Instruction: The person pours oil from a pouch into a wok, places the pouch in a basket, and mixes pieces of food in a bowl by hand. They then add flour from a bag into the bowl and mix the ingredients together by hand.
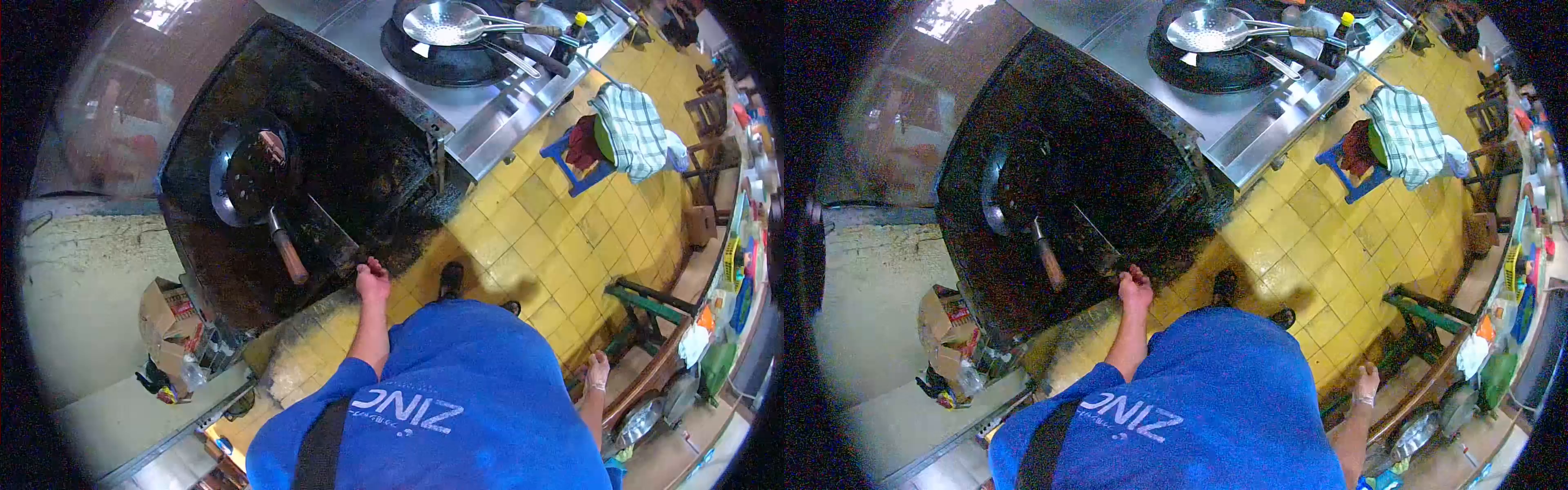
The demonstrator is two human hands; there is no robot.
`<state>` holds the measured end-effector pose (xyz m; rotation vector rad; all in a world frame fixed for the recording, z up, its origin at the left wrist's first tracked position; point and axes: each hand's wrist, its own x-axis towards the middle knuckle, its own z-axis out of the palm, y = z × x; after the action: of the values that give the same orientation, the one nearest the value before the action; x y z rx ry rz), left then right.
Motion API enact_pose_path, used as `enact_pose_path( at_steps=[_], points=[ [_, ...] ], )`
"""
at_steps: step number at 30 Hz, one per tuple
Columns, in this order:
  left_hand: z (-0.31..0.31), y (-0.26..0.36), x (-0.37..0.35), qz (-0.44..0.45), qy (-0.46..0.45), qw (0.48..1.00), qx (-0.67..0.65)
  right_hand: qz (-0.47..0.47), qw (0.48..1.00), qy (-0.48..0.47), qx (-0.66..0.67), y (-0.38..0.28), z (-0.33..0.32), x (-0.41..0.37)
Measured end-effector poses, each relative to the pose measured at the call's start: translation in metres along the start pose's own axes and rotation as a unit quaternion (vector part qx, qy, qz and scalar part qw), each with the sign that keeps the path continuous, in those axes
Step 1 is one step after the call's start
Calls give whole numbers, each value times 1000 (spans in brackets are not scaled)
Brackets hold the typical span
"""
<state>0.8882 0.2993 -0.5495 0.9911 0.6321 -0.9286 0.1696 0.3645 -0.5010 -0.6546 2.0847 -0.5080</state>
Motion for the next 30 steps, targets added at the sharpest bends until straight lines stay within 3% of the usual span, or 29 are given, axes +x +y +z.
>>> enact_pose_path(
  at_steps=[5, 10, 13, 15, 16, 17, 18, 19, 21, 22, 23, 24, 25, 27, 28, 29, 30],
  points=[
    [-2, -5, 2, -1, -2, 999, -43, 85, 996, 24, 28, -44, 2, -66],
    [-5, -3, 6, -27, -14, 998, -48, 128, 989, 12, 69, -18, -5, -77],
    [0, -7, 1, 16, -18, 999, -21, 158, 986, 23, 55, -16, -2, -85],
    [7, -7, -6, 145, 59, 971, 178, 168, 985, 19, 35, -19, 1, -89],
    [6, -1, -14, 146, 57, 971, 179, 168, 985, 19, 37, -6, 2, -83],
    [3, 8, -24, 277, 67, 849, 444, 149, 988, 19, 28, 6, 4, -77],
    [4, 15, -31, 383, 65, 642, 661, 128, 991, 22, 22, 14, 2, -70],
    [11, 21, -33, 396, 135, 481, 771, 125, 991, 31, 27, 3, 4, -75],
    [20, 28, -46, 439, 104, 456, 767, 163, 984, 56, 43, -44, 19, -100],
    [24, 26, -51, 435, 98, 497, 745, 165, 985, 10, 40, -31, 15, -87],
    [17, 20, -38, 421, 135, 473, 762, 162, 985, 25, 51, -16, 16, -75],
    [16, 16, -41, 349, 79, 677, 643, 147, 989, 6, 31, -12, 16, -69],
    [-3, 6, -8, 282, 44, 846, 451, 134, 991, -12, 12, -10, 14, -67],
    [5, 3, -17, 244, 48, 876, 413, 111, 993, 15, 29, -5, 17, -61],
    [8, 1, -20, 205, 36, 932, 295, 91, 995, 25, 33, -5, 19, -58],
    [0, 2, -15, 183, -25, 953, 240, 72, 996, 34, 36, -4, 21, -56],
    [0, 1, -17, 161, -30, 970, 179, 72, 996, 34, 28, -6, 22, -57]
  ],
)
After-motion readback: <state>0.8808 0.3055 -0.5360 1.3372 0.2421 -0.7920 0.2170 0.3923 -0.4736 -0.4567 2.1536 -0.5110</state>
